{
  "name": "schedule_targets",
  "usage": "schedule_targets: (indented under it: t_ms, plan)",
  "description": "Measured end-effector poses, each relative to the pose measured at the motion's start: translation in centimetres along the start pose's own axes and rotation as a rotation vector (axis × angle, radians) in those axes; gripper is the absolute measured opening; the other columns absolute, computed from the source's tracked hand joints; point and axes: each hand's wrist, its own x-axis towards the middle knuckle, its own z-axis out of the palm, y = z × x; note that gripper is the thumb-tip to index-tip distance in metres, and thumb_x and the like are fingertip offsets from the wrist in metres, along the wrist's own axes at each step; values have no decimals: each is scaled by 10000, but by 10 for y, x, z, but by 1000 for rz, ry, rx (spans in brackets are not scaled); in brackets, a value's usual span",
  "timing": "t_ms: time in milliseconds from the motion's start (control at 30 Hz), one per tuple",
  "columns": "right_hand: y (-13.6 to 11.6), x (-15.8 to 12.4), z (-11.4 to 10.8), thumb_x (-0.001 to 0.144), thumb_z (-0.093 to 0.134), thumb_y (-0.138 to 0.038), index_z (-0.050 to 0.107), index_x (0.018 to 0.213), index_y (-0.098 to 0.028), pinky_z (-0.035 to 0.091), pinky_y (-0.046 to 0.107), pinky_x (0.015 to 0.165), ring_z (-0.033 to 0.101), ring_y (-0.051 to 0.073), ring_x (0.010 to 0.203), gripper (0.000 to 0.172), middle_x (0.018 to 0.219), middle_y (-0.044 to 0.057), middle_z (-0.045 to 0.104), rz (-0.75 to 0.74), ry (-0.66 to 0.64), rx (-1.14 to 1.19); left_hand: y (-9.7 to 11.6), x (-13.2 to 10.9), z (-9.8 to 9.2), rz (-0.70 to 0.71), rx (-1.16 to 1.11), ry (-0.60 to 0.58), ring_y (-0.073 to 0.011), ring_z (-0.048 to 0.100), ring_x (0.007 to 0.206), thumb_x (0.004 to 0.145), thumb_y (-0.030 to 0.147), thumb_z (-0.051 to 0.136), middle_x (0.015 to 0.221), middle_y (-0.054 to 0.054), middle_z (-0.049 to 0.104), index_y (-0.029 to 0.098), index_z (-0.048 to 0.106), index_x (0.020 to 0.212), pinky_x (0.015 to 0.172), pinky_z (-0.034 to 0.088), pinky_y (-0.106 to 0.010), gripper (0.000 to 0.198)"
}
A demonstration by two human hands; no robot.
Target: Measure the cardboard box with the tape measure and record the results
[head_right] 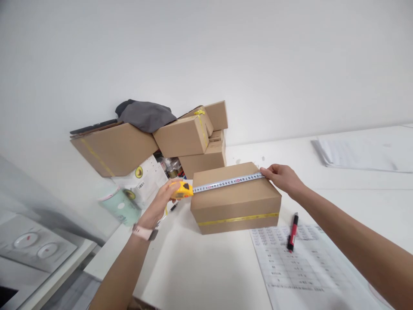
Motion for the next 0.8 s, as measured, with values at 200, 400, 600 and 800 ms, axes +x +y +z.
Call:
schedule_targets:
  t_ms: [200,400,600,800]
  plan:
    - [-35,26,11,835,577,-632,619,741,-217,436,335,723,588,222,806,428,824,50,684,-294,-68,-22,-14,-105,50,-249,-394,-619,-188,650,796,699,527,842,1053,-96,699,219,604,1245,672,505,-299,670]
    - [-65,61,67,880,536,-543,609,749,-201,451,322,732,617,229,793,373,841,79,704,-522,-356,-299,-29,-131,148,-341,-782,-634,-201,708,692,561,442,925,1026,-66,650,200,570,1140,592,566,-310,720]
    - [-52,78,87,883,516,-472,579,704,-205,406,314,680,581,204,718,328,744,48,650,-521,-345,-344,-7,-122,180,-263,-870,-491,-197,718,719,672,597,829,1026,-76,619,154,557,1046,560,597,-294,640]
    - [-46,78,87,857,566,-449,558,665,-216,364,296,639,533,174,650,302,660,1,583,-522,-364,-292,-11,-130,189,-286,-869,-459,-204,726,742,687,597,822,1073,-63,601,168,575,1084,578,611,-309,635]
